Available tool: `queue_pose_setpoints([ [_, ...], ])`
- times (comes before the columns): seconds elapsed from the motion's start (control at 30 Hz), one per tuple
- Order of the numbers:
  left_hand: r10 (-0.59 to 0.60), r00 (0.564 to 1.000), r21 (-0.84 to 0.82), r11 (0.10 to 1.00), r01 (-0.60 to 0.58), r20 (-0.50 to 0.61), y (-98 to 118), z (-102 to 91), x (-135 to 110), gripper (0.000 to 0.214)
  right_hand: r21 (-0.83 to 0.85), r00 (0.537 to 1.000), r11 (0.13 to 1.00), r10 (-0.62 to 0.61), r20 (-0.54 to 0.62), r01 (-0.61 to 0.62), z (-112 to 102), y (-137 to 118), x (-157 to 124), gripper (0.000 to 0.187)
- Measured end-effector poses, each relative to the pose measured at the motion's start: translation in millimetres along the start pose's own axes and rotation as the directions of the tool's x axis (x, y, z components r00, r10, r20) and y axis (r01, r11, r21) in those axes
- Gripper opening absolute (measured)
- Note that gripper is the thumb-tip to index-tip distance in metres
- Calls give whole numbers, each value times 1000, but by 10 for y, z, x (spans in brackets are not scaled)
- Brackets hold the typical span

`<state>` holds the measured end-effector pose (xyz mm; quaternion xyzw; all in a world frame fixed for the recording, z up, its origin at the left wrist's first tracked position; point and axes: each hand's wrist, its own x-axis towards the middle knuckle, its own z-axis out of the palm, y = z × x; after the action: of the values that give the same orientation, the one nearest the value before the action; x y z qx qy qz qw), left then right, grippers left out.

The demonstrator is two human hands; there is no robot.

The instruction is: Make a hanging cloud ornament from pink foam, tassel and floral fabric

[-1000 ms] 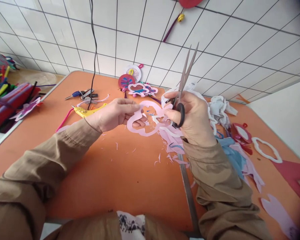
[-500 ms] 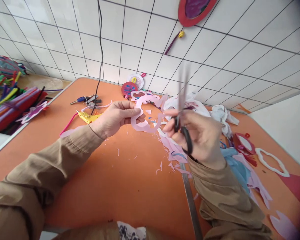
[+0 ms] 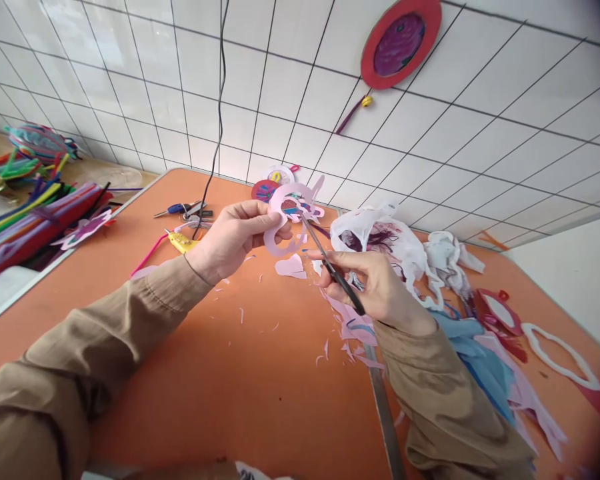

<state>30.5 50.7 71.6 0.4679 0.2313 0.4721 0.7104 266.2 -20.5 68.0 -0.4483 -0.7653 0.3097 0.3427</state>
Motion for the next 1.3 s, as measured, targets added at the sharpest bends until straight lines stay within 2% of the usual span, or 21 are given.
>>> queue_pose_setpoints([
  [0.13,-33,999,42,999,31,33,10,47,-34,25,24,998,998,56,29,-56,37,-39,28,38],
  [0.23,-35,999,78,996,33,25,10,85,-52,28,115,996,990,83,35,-86,96,-61,19,43],
  [0.37,48,999,154,987,-49,12,-14,109,-51,26,288,991,949,123,43,-130,171,-84,-3,59],
  [0.5,95,995,234,968,-93,1,-30,142,-61,25,368,989,918,136,61,-149,195,-88,12,54],
  [0.67,111,993,271,957,-99,-28,-27,195,-105,23,372,985,913,133,111,-166,217,-43,33,60],
  [1.1,120,983,260,962,-81,-140,-109,229,-131,19,377,974,901,226,7,-212,341,-118,65,64],
  [1.3,87,989,246,968,-55,-122,-139,215,-122,24,433,968,870,251,28,-238,348,-129,83,64],
])
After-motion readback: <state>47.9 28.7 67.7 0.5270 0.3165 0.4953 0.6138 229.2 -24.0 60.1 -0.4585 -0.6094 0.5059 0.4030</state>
